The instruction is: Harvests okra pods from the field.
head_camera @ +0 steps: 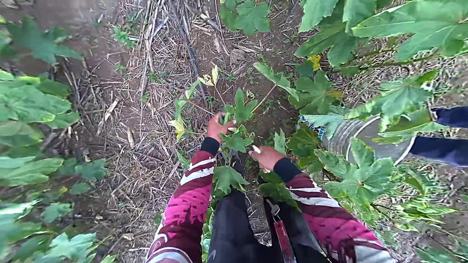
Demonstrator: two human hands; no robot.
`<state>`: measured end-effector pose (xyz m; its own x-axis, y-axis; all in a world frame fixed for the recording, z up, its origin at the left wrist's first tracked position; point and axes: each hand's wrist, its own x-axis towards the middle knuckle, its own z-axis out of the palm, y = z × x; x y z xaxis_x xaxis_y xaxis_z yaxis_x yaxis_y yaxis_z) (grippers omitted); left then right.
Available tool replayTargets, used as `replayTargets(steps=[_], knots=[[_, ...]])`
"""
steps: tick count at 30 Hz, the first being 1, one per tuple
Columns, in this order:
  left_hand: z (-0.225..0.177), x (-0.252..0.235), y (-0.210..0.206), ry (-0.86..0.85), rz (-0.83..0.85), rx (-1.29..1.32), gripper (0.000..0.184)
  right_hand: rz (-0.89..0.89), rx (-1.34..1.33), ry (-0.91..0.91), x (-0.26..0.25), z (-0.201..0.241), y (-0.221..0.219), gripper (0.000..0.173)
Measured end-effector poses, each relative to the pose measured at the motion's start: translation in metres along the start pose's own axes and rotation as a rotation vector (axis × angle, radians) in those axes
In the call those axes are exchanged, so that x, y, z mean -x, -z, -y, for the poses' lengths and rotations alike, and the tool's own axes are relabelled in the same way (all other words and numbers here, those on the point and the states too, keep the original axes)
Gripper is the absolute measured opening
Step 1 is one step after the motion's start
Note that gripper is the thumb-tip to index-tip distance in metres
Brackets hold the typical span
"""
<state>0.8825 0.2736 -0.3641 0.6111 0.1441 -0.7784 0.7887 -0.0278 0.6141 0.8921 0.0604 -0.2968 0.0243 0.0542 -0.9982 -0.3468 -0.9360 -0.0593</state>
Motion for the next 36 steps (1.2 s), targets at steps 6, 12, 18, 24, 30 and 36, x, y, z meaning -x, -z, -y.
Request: replayTargets(steps=[6,12,18,24,30,36], knots=[[0.025,0.017,-0.001,0.003,-0.2,0.172,0.042,-0.026,-0.03,-0.011,-0.02,0.022,-0.037,0.05],[0.05,0.02,0.002,0.069,-0.346,0.349,0.038,-0.149,-0.199,-0.039,-0.019,0.031,-0.065,0.048],[0.073,0.039,0.005,0.226,-0.453,0.568,0.04,-0.239,-0.177,-0.055,-0.017,0.046,-0.074,0.04],[0.086,0.045,0.001,0.259,-0.443,0.694,0.043,-0.23,-0.006,-0.085,-0.012,0.062,-0.072,0.036],[0.086,0.043,0.0,0.253,-0.45,0.76,0.039,-0.267,0.186,-0.027,-0.018,0.062,-0.071,0.036],[0.09,0.037,0.004,0.274,-0.517,0.806,0.039,-0.334,0.318,-0.015,-0.006,0.065,-0.061,0.056]])
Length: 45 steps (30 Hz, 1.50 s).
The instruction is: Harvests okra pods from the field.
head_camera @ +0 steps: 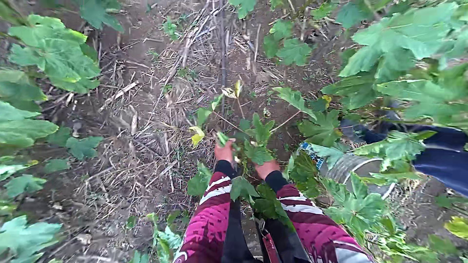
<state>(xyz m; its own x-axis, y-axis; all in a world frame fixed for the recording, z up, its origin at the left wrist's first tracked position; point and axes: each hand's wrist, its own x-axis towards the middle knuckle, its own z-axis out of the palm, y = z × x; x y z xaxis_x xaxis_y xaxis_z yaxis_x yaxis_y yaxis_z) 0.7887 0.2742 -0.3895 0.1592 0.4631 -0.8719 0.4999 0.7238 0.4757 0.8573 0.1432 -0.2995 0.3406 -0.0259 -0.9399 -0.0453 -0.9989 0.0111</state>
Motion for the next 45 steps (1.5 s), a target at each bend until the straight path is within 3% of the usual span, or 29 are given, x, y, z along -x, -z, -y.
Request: replayTargets(steps=[3,6,9,12,14,18,23,25,27,28,31,34,36,39,41,45], knots=[[-0.016,0.009,0.006,0.025,-0.035,0.06,0.041,0.045,-0.049,-0.001,0.01,-0.016,0.007,0.062],[-0.042,0.028,0.01,-0.029,0.075,0.147,0.028,0.138,-0.213,0.042,0.022,-0.064,0.006,0.059],[-0.072,0.06,0.013,-0.121,0.143,0.131,0.026,0.243,-0.417,0.017,0.042,-0.118,-0.008,0.06],[-0.094,0.119,-0.018,-0.259,0.14,-0.044,0.031,0.285,-0.626,-0.032,0.063,-0.169,-0.024,0.062],[-0.093,0.166,-0.054,-0.311,0.227,-0.171,0.032,0.301,-0.737,-0.065,0.078,-0.201,-0.031,0.061],[-0.05,0.254,-0.14,-0.263,0.548,-0.394,0.037,0.317,-0.896,-0.07,0.092,-0.256,-0.058,0.062],[0.06,0.351,-0.264,0.045,0.803,-0.601,0.04,0.347,-0.988,-0.032,0.109,-0.315,-0.073,0.066],[0.108,0.371,-0.302,0.085,0.83,-0.86,0.056,0.334,-1.008,-0.007,0.109,-0.343,-0.077,0.067],[0.141,0.375,-0.33,0.01,0.872,-1.196,0.085,0.34,-1.022,-0.019,0.11,-0.374,-0.064,0.065],[0.151,0.374,-0.339,-0.052,0.883,-1.323,0.091,0.329,-1.028,-0.043,0.106,-0.389,-0.06,0.065],[0.164,0.361,-0.331,-0.117,0.907,-1.472,0.078,0.35,-1.023,-0.104,0.114,-0.43,-0.047,0.064],[0.147,0.343,-0.293,0.004,0.88,-1.388,0.056,0.377,-1.013,-0.126,0.121,-0.458,-0.036,0.067],[0.127,0.326,-0.252,0.087,0.784,-1.347,0.05,0.411,-0.977,-0.116,0.129,-0.468,-0.031,0.067],[0.089,0.306,-0.195,0.127,0.617,-1.304,0.045,0.448,-0.884,-0.099,0.134,-0.47,-0.02,0.068],[0.067,0.297,-0.17,0.125,0.542,-1.106,0.038,0.461,-0.853,-0.078,0.133,-0.465,-0.005,0.069],[0.038,0.284,-0.168,0.121,0.449,-0.851,0.036,0.486,-0.898,0.015,0.124,-0.443,0.038,0.065]])
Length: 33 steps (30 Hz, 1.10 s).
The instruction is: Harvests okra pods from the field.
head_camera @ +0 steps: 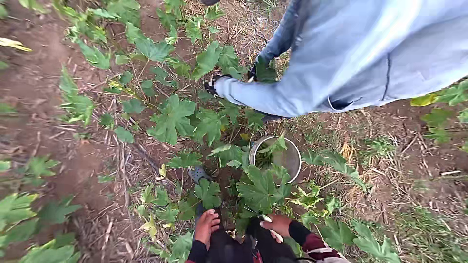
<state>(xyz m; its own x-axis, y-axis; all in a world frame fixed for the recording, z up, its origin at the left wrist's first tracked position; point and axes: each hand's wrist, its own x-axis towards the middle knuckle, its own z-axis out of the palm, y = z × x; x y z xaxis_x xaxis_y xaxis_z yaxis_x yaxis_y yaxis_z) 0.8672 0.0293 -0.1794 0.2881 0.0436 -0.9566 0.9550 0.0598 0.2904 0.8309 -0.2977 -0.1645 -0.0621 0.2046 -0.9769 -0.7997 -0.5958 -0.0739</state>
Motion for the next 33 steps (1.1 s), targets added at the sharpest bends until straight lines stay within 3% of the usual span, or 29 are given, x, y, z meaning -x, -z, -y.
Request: replayTargets(steps=[4,7,12,16,19,27,33], knots=[[-0.007,-0.028,0.016,-0.057,0.01,-0.226,0.032,-0.043,-0.032,0.045,-0.009,0.059,0.01,0.06],[-0.05,-0.041,0.044,-0.098,0.089,-0.446,0.035,-0.051,-0.035,0.004,-0.013,0.12,0.013,0.059],[-0.113,-0.051,0.113,-0.131,0.044,-0.032,0.036,-0.04,0.041,-0.077,-0.021,0.231,-0.009,0.061],[-0.144,-0.06,0.142,-0.043,-0.02,0.112,0.036,-0.101,-0.038,0.04,-0.009,0.308,-0.021,0.057],[-0.158,-0.064,0.149,0.005,0.022,0.027,0.036,-0.132,-0.145,0.152,-0.005,0.343,-0.013,0.053],[-0.203,-0.079,0.155,0.065,0.047,-0.094,0.036,-0.138,-0.186,0.181,0.005,0.395,0.014,0.051],[-0.275,-0.092,0.153,0.02,-0.043,-0.091,0.035,-0.033,-0.083,0.217,-0.007,0.439,0.046,0.051]])
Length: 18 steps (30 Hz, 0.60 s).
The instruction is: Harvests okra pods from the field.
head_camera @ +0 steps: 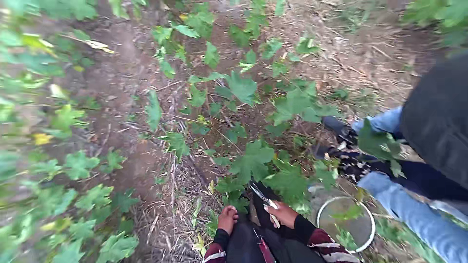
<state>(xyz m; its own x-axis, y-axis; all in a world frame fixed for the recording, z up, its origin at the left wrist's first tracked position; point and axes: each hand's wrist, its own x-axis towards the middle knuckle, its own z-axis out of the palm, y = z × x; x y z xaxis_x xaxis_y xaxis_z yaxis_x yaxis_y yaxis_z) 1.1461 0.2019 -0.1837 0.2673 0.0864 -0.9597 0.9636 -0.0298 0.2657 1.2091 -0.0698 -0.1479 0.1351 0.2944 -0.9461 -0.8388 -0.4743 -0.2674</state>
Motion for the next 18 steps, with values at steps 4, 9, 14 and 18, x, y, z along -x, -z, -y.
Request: replayTargets(steps=[4,9,14,18], knots=[[-0.059,-0.008,-0.009,-0.094,-0.032,-0.052,0.034,0.055,0.054,0.06,-0.001,0.038,0.037,0.05],[-0.129,-0.005,-0.016,-0.234,-0.144,0.156,0.031,-0.004,0.009,0.075,0.001,0.081,0.077,0.047],[-0.259,-0.004,0.035,-0.706,-0.47,0.241,0.03,-0.009,0.011,0.081,-0.014,0.138,0.098,0.046],[-0.389,-0.057,0.12,-0.675,-0.572,0.031,0.034,0.061,0.131,0.009,-0.04,0.2,0.094,0.05]])
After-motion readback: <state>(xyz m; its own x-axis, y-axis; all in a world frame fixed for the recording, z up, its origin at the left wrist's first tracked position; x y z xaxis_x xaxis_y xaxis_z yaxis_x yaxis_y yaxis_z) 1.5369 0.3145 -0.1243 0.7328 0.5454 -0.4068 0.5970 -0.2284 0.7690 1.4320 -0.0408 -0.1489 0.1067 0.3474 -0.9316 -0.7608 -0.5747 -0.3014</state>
